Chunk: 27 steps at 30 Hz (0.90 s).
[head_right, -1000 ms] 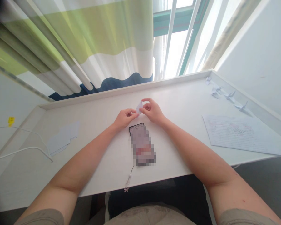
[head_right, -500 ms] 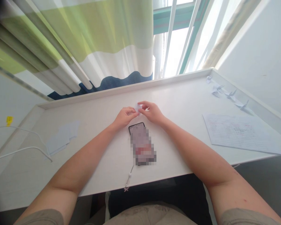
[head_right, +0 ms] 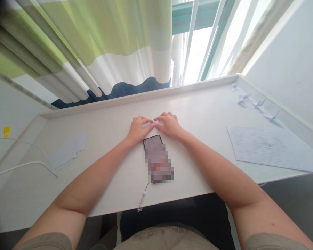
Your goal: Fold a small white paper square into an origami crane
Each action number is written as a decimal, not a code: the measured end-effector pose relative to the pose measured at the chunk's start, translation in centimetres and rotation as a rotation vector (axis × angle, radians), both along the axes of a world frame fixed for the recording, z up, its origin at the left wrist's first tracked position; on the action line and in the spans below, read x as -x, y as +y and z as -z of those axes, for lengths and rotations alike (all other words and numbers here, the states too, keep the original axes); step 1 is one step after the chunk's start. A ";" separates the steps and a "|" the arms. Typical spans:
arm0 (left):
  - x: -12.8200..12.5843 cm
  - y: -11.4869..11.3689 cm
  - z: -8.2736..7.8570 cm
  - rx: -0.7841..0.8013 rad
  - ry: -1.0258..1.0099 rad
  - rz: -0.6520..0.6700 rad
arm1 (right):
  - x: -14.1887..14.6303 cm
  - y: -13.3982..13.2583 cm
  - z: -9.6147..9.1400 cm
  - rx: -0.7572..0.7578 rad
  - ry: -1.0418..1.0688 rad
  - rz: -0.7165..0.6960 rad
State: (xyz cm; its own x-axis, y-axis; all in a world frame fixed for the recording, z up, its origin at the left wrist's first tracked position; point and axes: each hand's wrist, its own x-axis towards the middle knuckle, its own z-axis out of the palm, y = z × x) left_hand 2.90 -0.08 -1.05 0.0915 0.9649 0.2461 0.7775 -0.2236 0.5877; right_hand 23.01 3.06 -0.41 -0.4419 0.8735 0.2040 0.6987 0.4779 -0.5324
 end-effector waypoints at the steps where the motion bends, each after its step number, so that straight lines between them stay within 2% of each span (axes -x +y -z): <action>1: 0.0 0.0 0.0 -0.005 -0.002 0.004 | -0.1 -0.1 -0.1 -0.014 -0.009 -0.030; 5: 0.1 -0.1 0.1 -0.017 0.015 0.027 | -0.4 -0.3 -0.3 -0.025 -0.018 -0.088; 13: 0.1 -0.1 0.2 -0.033 0.032 0.050 | -0.4 -0.2 -0.4 0.017 0.058 -0.057; 20: 0.2 0.0 0.0 0.012 0.065 0.108 | -0.5 -0.2 -0.5 0.023 0.036 -0.042; 27: 0.1 -0.5 -0.8 0.016 0.013 0.126 | -0.7 -0.3 -0.5 0.027 -0.035 -0.042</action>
State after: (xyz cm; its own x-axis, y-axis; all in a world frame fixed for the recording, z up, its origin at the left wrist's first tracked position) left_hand 2.83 -0.54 -0.28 0.2149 0.9495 0.2285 0.7514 -0.3102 0.5824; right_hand 23.67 2.78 0.11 -0.4849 0.8589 0.1648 0.6966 0.4933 -0.5210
